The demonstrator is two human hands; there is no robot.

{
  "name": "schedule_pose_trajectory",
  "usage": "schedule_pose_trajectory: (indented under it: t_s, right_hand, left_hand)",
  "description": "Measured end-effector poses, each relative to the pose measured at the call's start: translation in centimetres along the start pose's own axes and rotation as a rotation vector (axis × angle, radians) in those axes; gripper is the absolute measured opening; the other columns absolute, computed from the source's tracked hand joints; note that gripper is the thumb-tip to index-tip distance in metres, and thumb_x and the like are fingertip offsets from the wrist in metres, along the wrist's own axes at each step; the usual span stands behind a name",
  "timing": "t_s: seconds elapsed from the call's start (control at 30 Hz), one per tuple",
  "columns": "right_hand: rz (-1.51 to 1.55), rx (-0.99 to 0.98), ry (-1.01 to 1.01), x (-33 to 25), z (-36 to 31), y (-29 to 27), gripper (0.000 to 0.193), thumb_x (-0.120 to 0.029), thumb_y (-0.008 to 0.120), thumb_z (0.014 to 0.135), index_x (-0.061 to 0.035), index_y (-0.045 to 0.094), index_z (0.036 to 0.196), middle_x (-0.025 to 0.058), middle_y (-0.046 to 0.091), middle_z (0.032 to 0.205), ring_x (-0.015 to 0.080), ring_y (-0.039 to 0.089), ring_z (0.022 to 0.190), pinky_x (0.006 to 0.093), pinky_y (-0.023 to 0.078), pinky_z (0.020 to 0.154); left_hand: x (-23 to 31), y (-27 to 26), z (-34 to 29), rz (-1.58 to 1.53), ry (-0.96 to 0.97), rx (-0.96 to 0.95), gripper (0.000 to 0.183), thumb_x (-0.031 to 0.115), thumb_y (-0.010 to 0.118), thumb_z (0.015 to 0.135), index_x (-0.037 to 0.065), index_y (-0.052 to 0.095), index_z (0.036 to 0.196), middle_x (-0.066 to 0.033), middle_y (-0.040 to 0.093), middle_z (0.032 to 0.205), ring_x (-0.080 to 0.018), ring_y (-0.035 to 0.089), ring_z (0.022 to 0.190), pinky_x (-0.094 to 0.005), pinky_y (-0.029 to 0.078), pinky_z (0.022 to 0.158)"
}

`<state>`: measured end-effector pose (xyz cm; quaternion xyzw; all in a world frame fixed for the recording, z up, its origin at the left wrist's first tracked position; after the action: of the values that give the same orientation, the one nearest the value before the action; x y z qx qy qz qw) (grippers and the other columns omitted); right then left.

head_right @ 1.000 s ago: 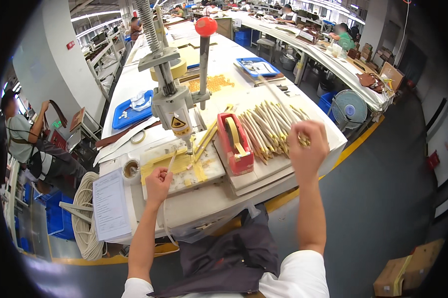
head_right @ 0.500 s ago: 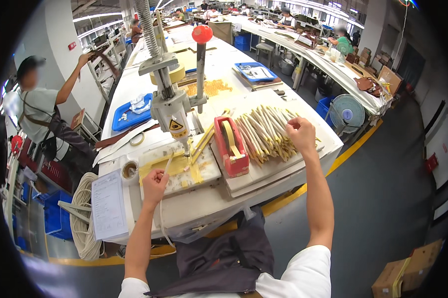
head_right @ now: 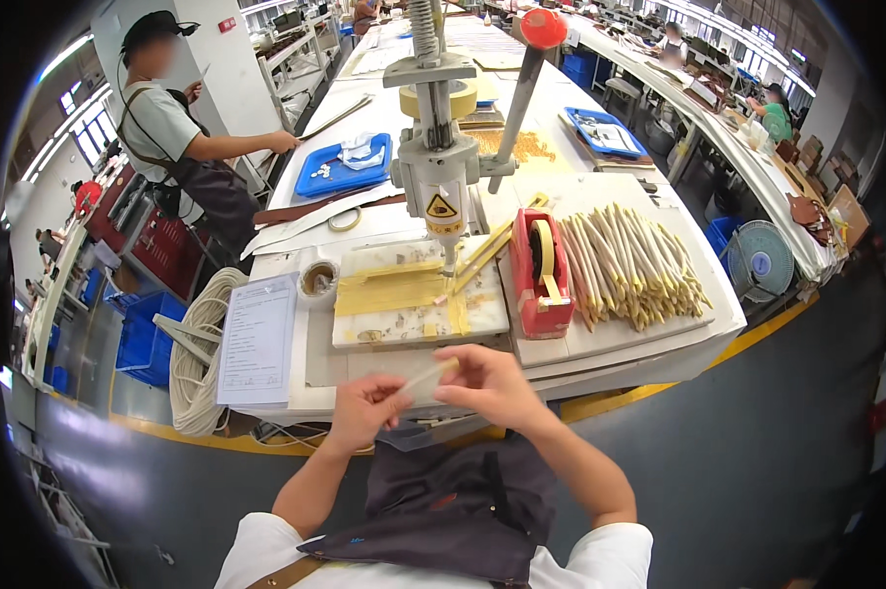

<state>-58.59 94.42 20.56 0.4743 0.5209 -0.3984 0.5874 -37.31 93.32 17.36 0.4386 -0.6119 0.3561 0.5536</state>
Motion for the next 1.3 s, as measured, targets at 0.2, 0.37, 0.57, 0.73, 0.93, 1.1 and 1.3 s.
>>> schedule_pose_trajectory:
  t_s: [0.2, 0.37, 0.57, 0.73, 0.93, 1.1, 1.3]
  right_hand:
    - [0.055, -0.243, 0.08, 2.4, 2.2, 1.6, 0.014, -0.001, 0.076, 0.086, 0.0031, 0.071, 0.098, 0.0064, 0.072, 0.081, 0.0104, 0.068, 0.071, 0.0245, 0.056, 0.066]
    - [0.013, -0.07, -0.001, 2.7, 5.6, -2.2, 0.015, -0.006, 0.077, 0.087, 0.0016, 0.072, 0.099, 0.0094, 0.074, 0.084, 0.0113, 0.069, 0.072, 0.025, 0.055, 0.064]
    - [-0.981, 0.367, -0.503, 4.1, 10.3, -2.0, 0.018, -0.017, 0.079, 0.081, -0.0035, 0.073, 0.092, 0.0066, 0.07, 0.084, 0.0234, 0.065, 0.077, 0.0345, 0.052, 0.069]
    - [-0.94, 0.387, -0.548, 4.8, 10.3, -1.9, 0.012, -0.014, 0.076, 0.079, -0.0071, 0.072, 0.088, 0.0089, 0.067, 0.092, 0.0315, 0.062, 0.092, 0.0419, 0.052, 0.08]
    - [-0.882, 0.39, -0.527, 4.8, 9.9, -2.6, 0.012, -0.012, 0.076, 0.079, -0.0056, 0.073, 0.09, 0.0105, 0.066, 0.09, 0.0307, 0.063, 0.09, 0.0406, 0.052, 0.079]
    - [-0.866, 0.383, -0.538, 5.0, 10.0, -2.8, 0.012, -0.008, 0.076, 0.079, -0.0031, 0.075, 0.09, 0.0104, 0.066, 0.089, 0.0277, 0.064, 0.082, 0.0368, 0.053, 0.074]
    - [-0.83, 0.373, -0.553, 4.8, 10.0, -2.6, 0.009, -0.008, 0.074, 0.08, -0.0037, 0.074, 0.087, 0.0114, 0.066, 0.09, 0.0313, 0.063, 0.09, 0.04, 0.052, 0.081]
  left_hand:
    - [-1.4, -5.2, -5.4, 0.084, -0.1, 0.128, 0.02, 0.002, 0.074, 0.088, -0.003, 0.072, 0.106, -0.0033, 0.069, 0.077, -0.0059, 0.059, 0.062, -0.021, 0.048, 0.055]
    - [7.8, -11.0, -7.3, 0.667, 0.268, 0.441, 0.016, 0.01, 0.078, 0.084, 0.002, 0.077, 0.098, -0.008, 0.073, 0.083, -0.012, 0.064, 0.069, -0.0258, 0.049, 0.061]
    - [4.7, -15.6, 4.3, 0.787, 0.354, 0.393, 0.019, 0.015, 0.076, 0.085, 0.0, 0.076, 0.097, -0.0113, 0.075, 0.088, -0.0178, 0.066, 0.074, -0.0292, 0.05, 0.069]
    - [0.6, -17.9, 6.9, 0.768, 0.246, 0.314, 0.019, 0.014, 0.076, 0.083, 0.0, 0.076, 0.097, -0.0062, 0.073, 0.082, -0.0089, 0.056, 0.066, -0.0255, 0.045, 0.061]
    - [0.1, -17.6, 7.2, 0.801, 0.298, 0.309, 0.017, 0.012, 0.076, 0.084, 0.003, 0.077, 0.099, -0.0031, 0.073, 0.083, -0.0074, 0.055, 0.063, -0.0252, 0.044, 0.058]
    - [0.5, -16.3, 6.7, 0.945, 0.442, 0.288, 0.017, 0.016, 0.078, 0.085, 0.006, 0.078, 0.099, -0.0068, 0.075, 0.09, -0.0149, 0.065, 0.067, -0.0277, 0.049, 0.06]
    - [1.1, -16.0, 6.7, 1.041, 0.53, 0.268, 0.017, 0.02, 0.078, 0.084, 0.011, 0.079, 0.098, -0.0055, 0.075, 0.089, -0.0205, 0.068, 0.069, -0.0303, 0.052, 0.061]
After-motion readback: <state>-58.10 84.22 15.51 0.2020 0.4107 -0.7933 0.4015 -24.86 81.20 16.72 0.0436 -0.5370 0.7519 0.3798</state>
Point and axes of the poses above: each hand's wrist, its own z-axis towards the middle knuckle, its own y-axis out of the palm, x = y × z, the point moved 5 cm from there along z, towards the middle knuckle
